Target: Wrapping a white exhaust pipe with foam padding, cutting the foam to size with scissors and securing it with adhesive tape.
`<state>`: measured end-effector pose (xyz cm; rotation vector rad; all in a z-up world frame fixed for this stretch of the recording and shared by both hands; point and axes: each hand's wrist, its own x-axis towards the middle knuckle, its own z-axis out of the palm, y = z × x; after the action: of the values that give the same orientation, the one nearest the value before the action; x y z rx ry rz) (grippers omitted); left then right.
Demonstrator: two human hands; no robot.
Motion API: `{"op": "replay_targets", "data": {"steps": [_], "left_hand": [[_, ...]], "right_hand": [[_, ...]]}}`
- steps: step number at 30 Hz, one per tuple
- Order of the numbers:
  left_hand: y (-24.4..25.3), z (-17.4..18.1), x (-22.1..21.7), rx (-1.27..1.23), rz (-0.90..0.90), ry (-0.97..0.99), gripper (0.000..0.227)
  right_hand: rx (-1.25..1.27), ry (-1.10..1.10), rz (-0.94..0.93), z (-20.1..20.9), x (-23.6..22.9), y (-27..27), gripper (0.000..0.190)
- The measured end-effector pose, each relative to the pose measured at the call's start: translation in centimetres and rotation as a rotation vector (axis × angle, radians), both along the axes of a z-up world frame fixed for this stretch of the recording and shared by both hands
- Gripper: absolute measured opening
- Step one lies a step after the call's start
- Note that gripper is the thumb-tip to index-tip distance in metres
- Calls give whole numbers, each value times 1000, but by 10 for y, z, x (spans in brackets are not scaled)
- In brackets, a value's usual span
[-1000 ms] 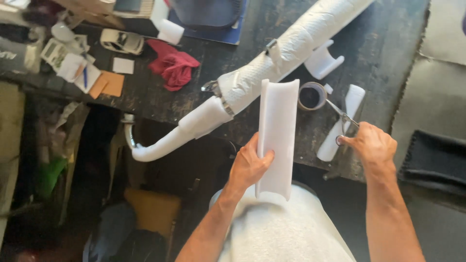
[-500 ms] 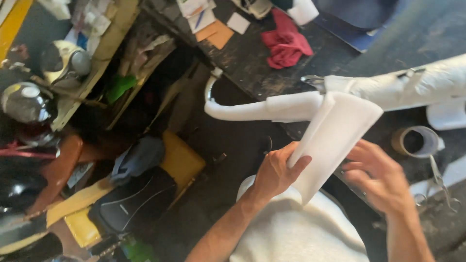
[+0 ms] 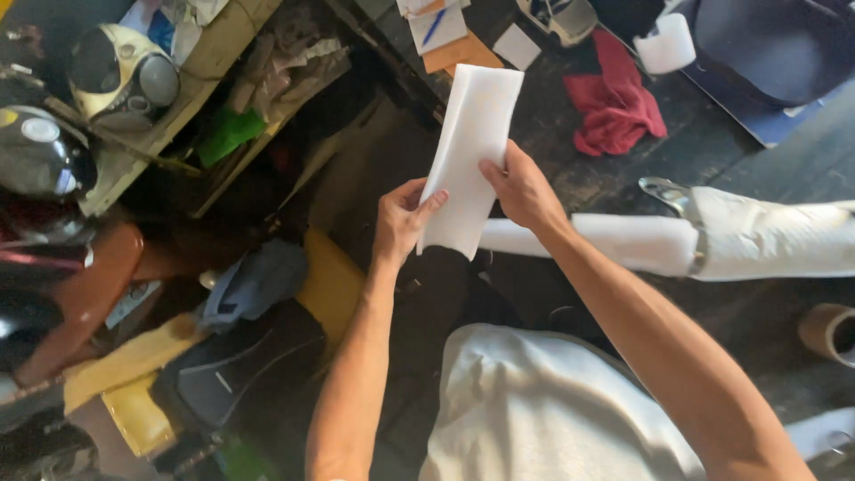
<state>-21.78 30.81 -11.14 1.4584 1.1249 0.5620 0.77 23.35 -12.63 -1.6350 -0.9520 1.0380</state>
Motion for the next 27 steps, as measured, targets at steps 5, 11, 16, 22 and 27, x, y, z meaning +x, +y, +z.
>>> {"op": "replay_targets", "data": {"steps": [5, 11, 16, 22, 27], "left_hand": [[72, -38, -14, -95, -127, -65, 68], [115, -93, -14, -193, -258, -59, 88], [118, -99, -7, -167, -326, -66, 78], [97, -74, 7, -247, -499, -103, 125], [30, -123, 14, -615, -491, -240, 125]], "right_hand": [[-98, -23, -47, -55, -10, 87, 37], [-169, -35, -76, -82, -19, 124, 37], [-118, 16, -93, -90, -21, 121, 31], [-43, 39, -228, -47, -15, 66, 30], [71, 123, -346, -10, -14, -38, 35]]}}
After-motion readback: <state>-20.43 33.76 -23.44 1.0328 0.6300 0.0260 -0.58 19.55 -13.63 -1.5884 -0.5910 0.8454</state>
